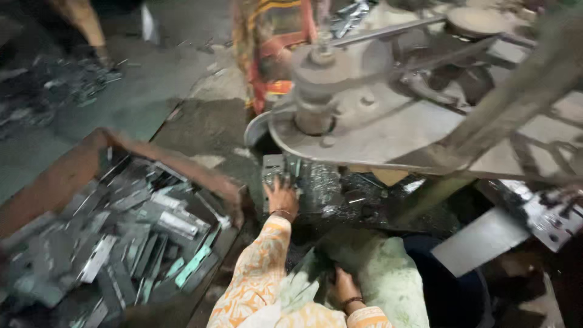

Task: The person repeatedly picks up metal pieces from a bin, places them into a press machine, and operates the lever to process them. Finished pieces are dropped into a container below. The task is performed continuously throughout the clip.

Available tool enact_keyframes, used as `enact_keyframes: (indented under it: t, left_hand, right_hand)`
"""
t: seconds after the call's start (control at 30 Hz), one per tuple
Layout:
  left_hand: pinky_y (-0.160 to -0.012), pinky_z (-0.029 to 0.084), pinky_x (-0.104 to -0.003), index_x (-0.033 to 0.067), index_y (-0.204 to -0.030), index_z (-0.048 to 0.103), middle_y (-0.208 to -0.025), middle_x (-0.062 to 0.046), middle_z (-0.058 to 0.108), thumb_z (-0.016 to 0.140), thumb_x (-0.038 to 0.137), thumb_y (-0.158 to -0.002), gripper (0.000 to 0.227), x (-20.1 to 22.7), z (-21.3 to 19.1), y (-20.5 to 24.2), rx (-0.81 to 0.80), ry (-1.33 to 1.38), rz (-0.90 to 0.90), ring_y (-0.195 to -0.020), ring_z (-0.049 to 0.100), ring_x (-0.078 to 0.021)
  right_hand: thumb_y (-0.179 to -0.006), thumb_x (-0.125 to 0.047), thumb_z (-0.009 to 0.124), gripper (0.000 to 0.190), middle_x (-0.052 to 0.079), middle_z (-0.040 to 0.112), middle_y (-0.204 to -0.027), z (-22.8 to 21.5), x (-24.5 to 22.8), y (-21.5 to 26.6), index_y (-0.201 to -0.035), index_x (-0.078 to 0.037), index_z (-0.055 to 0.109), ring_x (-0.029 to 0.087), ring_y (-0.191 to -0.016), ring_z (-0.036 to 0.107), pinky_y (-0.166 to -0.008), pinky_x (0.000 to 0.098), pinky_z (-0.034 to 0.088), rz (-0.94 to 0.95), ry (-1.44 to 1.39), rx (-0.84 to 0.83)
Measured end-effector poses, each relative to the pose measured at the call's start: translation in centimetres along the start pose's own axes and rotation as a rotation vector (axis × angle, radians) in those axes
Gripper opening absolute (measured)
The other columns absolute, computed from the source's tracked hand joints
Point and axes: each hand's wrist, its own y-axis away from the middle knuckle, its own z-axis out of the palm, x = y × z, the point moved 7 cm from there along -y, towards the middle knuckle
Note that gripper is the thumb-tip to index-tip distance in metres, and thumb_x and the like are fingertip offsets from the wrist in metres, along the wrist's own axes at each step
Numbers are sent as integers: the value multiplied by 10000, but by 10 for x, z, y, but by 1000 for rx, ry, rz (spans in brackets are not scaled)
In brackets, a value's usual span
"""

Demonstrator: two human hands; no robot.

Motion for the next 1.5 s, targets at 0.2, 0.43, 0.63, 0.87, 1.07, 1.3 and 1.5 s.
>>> enact_keyframes:
  t: [0.2, 0.43, 0.63, 0.87, 1.07, 1.3, 1.5]
  left_hand:
    - [-1197, 153, -759, 256, -1258, 736, -1495, 5, 526, 588, 378, -945, 367, -57, -16, 65, 406, 282, -38, -1533, 298, -337]
    - [-1143, 381, -609, 176, -1304, 694, -1489, -82, 556, 619, 388, -913, 451, -212, 69, 175, 167, 402, -582, -1446, 433, -360]
    - [-1120, 318, -678, 220, -1429, 568, -1575, -66, 441, 734, 548, -782, 744, -292, 148, 253, -64, 286, -821, -1470, 375, -342]
    - [-1135, 332, -676, 219, -1442, 532, -1595, -48, 400, 850, 556, -699, 876, -308, 172, 254, -128, 429, -720, -1471, 375, -287]
    - [-1134, 310, -695, 236, -1398, 581, -1525, -51, 466, 739, 213, -761, 657, -320, 159, 241, -109, 395, -658, -1471, 385, -265]
    - [-1189, 286, -703, 232, -1341, 620, -1446, -89, 521, 741, 215, -791, 564, -309, 143, 231, -211, 215, -508, -1372, 502, -283]
    - [-1086, 458, -498, 164, -1417, 537, -1401, -207, 550, 871, 280, -674, 822, -324, 128, 235, 44, 487, -678, -1290, 565, -374]
  right_hand:
    - [-726, -283, 827, 712, 234, 747, -1059, -8, 4, 2, -1365, -141, 548, 434, -1010, 728, -866, 501, 606, 71, 54, -37]
    - [-748, -324, 801, 753, 259, 752, -1057, -37, 4, -27, -1421, -163, 504, 460, -1037, 717, -906, 527, 589, 46, 406, -195]
    - [-749, -320, 790, 757, 267, 747, -1077, -46, -4, -29, -1434, -173, 504, 457, -1056, 709, -922, 528, 577, 35, 433, -200]
    - [-728, -341, 830, 817, 256, 742, -1114, -51, -7, -27, -1460, -178, 503, 438, -1098, 703, -956, 500, 578, 67, 410, -193]
    - [-741, -319, 841, 852, 231, 741, -1148, -47, -3, -30, -1488, -167, 461, 418, -1124, 700, -966, 487, 580, 175, 423, -269]
    - [-691, -277, 852, 852, 245, 739, -1114, -46, -11, -25, -1456, -166, 492, 431, -1104, 698, -968, 482, 578, 51, 372, -161]
    - [-694, -261, 847, 847, 247, 742, -1093, -48, -13, -23, -1457, -193, 484, 433, -1096, 698, -961, 483, 580, 75, 315, -156]
